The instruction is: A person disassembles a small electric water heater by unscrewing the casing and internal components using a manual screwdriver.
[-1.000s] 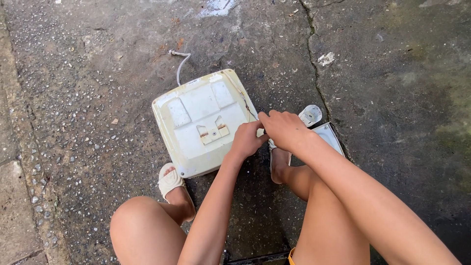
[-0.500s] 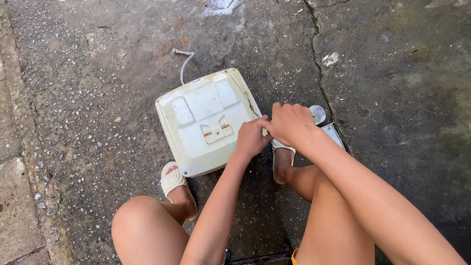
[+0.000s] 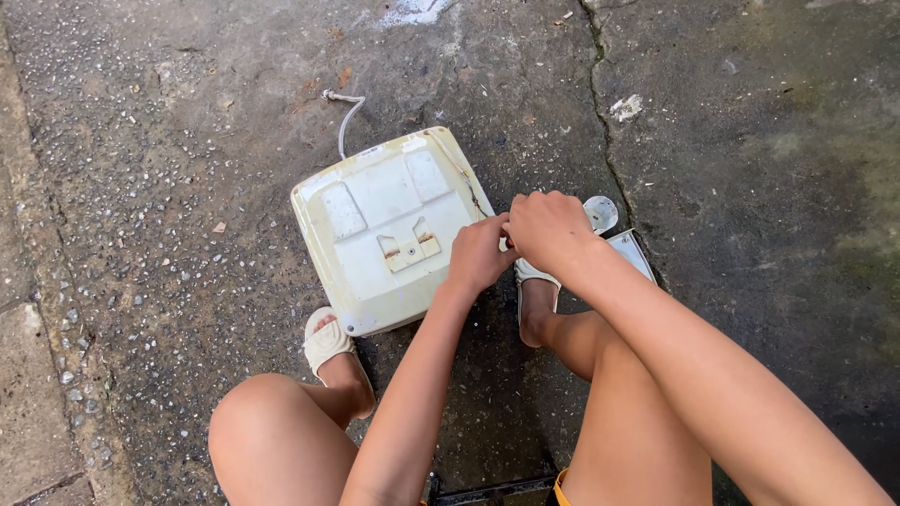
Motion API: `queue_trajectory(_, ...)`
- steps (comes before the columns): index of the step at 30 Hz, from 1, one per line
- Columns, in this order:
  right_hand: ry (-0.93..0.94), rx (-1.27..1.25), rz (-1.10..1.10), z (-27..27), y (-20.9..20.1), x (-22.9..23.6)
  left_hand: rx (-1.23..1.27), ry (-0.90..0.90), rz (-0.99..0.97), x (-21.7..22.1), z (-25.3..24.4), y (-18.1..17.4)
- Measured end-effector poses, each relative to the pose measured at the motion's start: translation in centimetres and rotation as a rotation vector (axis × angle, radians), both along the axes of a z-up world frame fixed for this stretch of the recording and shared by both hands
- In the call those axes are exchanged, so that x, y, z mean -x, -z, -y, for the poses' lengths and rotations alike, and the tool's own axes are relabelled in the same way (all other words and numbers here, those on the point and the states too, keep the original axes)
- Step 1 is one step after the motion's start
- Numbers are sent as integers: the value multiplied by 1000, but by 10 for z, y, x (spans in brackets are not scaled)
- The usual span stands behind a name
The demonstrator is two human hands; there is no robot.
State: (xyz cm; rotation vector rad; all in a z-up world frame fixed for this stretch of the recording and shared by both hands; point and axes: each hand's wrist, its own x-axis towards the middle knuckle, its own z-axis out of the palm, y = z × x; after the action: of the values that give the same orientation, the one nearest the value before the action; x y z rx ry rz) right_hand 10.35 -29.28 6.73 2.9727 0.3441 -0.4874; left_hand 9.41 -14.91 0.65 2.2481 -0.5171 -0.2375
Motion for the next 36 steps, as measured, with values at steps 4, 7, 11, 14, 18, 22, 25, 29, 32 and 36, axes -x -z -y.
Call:
queue_trajectory(4, -74, -72, -67, -2, -26, 8, 82, 62, -244, -3, -10, -5)
queue_trajectory(7, -73, -65, -79, -9, -37, 11, 65, 64, -148, -5, -13, -6)
queue_trajectory(11, -24, -1, -6, -3, 0, 2, -18, 17, 38, -8, -4, 6)
queue_trajectory(14, -132, -12, -1, -6, -11, 6, 44, 30, -34, -4, -8, -2)
queue_trajectory(18, -155, -117, -49, 0, -15, 12, 23, 55, -34, -3, -8, 18)
queue_trajectory(22, 3, -70, 8, -4, 4, 13, -93, -3, 150, -4, 1, 27)
queue_trajectory(25, -33, -36, 38, -4, 10, 10, -66, 12, 119, -4, -1, 22)
queue_trajectory(29, -149, -62, -69, -10, -17, 16, 52, 73, -134, -5, -12, 26)
queue_trajectory(32, -59, -79, -76, -6, -6, 15, -5, 50, -27, -3, -1, 16)
queue_trajectory(36, -88, -64, 3, 4, 15, 8, 12, 31, -21, 3, -1, 10)
